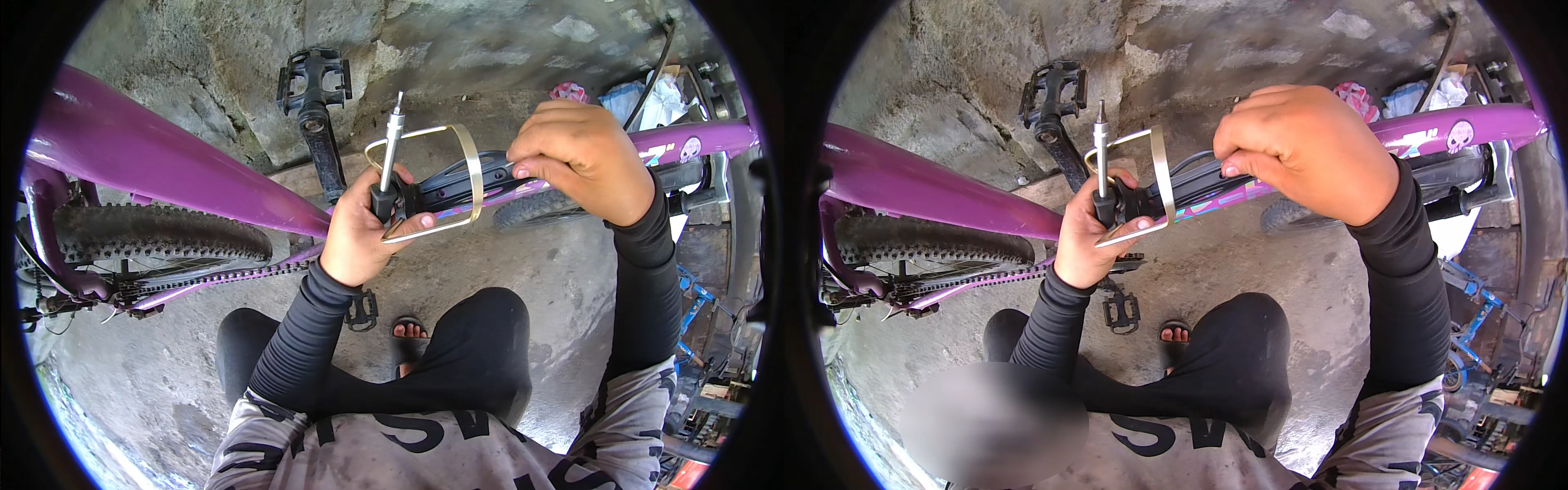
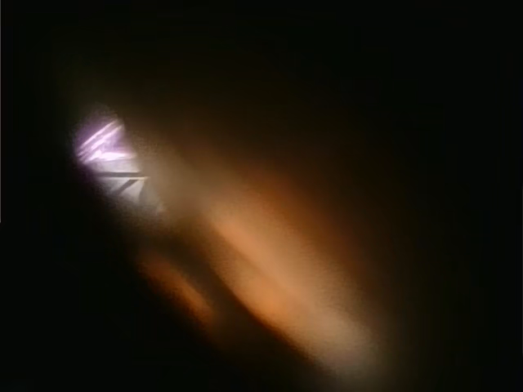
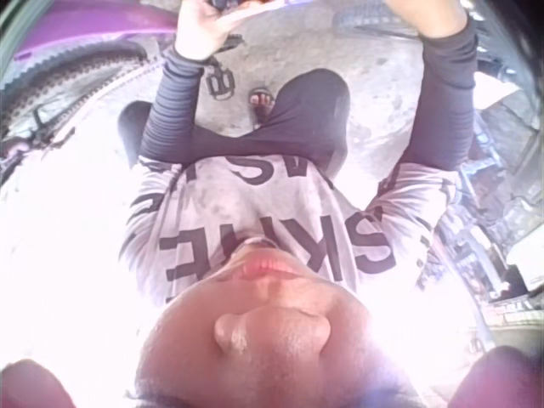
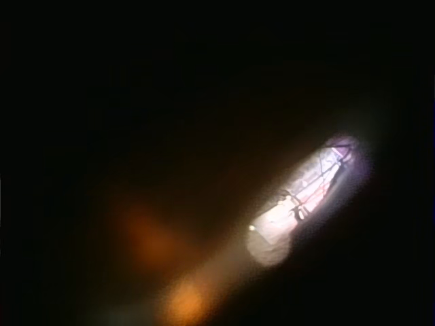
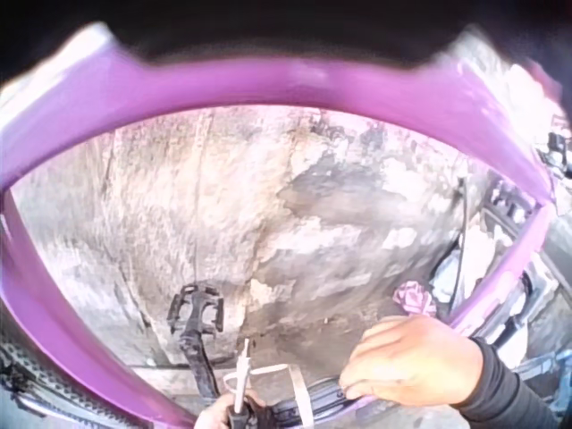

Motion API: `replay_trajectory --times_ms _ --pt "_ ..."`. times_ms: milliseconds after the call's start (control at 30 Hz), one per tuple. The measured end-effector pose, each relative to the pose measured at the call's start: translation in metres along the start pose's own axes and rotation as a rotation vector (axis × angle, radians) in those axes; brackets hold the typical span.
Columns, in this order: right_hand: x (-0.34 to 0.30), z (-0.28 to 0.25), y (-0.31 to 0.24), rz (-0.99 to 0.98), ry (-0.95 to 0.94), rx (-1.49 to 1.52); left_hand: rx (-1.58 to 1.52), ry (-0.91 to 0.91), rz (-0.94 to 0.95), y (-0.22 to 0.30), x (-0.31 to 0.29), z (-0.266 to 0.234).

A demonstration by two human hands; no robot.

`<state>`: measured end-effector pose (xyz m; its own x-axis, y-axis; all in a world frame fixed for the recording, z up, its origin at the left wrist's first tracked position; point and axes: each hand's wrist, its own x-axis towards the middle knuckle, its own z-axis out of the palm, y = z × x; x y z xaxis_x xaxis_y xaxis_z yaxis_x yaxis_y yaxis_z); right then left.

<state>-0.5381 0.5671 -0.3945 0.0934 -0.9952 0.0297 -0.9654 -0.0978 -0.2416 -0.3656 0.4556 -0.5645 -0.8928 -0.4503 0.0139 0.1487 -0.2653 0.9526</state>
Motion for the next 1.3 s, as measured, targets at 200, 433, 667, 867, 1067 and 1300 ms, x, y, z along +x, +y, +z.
replay_trajectory --times_ms 200,433,667,867,1067,1300 --pt "0.011 0.004 0.002 -0.016 -0.170 -0.043 -0.029 -0.008 0.048 -0.003 0.004 -0.002" --pt "0.012 0.007 0.007 0.025 -0.172 0.017 -0.094 -0.021 -0.013 -0.003 0.007 -0.002" --pt "0.012 0.013 0.004 -0.026 -0.129 -0.042 -0.083 0.004 0.009 -0.005 0.008 -0.003" --pt "0.013 0.012 0.004 -0.059 -0.146 -0.068 -0.096 0.018 -0.015 -0.003 0.007 0.000" --pt "0.017 0.013 0.005 -0.106 -0.169 -0.069 -0.084 0.037 -0.004 -0.002 0.006 -0.002" --pt "0.018 0.012 0.003 -0.211 -0.232 -0.197 -0.091 0.013 -0.005 -0.007 0.009 -0.001"
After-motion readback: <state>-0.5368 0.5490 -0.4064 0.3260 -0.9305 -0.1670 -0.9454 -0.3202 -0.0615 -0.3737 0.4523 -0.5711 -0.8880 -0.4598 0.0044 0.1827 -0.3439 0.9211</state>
